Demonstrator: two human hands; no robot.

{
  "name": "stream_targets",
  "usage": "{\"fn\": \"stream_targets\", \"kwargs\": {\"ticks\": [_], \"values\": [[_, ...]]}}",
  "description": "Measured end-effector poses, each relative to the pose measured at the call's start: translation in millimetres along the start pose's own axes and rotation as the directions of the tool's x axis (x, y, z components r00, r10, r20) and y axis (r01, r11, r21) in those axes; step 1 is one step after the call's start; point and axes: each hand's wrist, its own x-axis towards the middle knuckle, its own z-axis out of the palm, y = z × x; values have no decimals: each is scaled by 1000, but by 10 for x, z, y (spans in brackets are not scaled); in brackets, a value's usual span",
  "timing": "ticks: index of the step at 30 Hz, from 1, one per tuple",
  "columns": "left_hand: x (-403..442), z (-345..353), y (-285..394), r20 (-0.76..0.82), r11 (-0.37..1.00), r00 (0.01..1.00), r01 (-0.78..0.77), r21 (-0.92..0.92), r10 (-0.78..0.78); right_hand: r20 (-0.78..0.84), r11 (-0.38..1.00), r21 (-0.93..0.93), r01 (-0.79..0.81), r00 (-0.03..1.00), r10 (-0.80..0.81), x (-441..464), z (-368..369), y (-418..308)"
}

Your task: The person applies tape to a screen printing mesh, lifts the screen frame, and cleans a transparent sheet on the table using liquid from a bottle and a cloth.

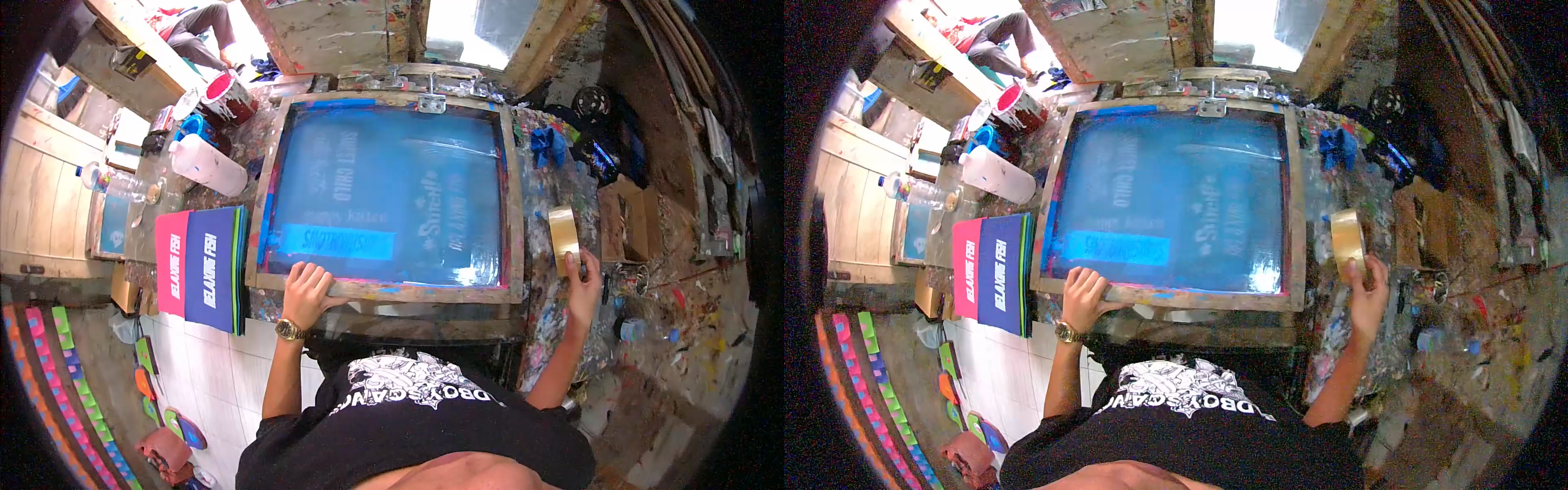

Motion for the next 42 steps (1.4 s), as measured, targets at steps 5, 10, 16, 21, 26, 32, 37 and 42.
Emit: {"fn": "stream_targets", "kwargs": {"ticks": [5,10,16,21,26,32,37,42], "values": [[-19,3,-40,1,1000,1000,16,5,-16,21,999,20,25,999,-26,7,73,-343],[-117,102,-83,-56,996,995,80,29,-78,159,959,-145,242,963,-219,139,207,-819],[-112,75,7,-86,997,995,36,-63,-41,652,855,233,462,578,-490,238,973,-2286],[-176,193,6,-167,1000,986,-11,-20,7,752,657,571,493,8,-659,-511,2445,-3524],[-285,253,106,-145,997,987,74,-10,-75,649,547,713,439,-117,-752,-1529,3812,-4088],[-174,216,496,-127,897,905,369,-244,-407,636,536,713,452,-97,-765,-1437,3705,-3719],[-592,-232,307,-262,826,783,532,-188,-564,738,745,540,392,205,-643,-827,2700,-2985],[-464,29,492,-363,858,784,504,-100,-503,562,899,99,426,722,-404,99,1118,-1785]]}}
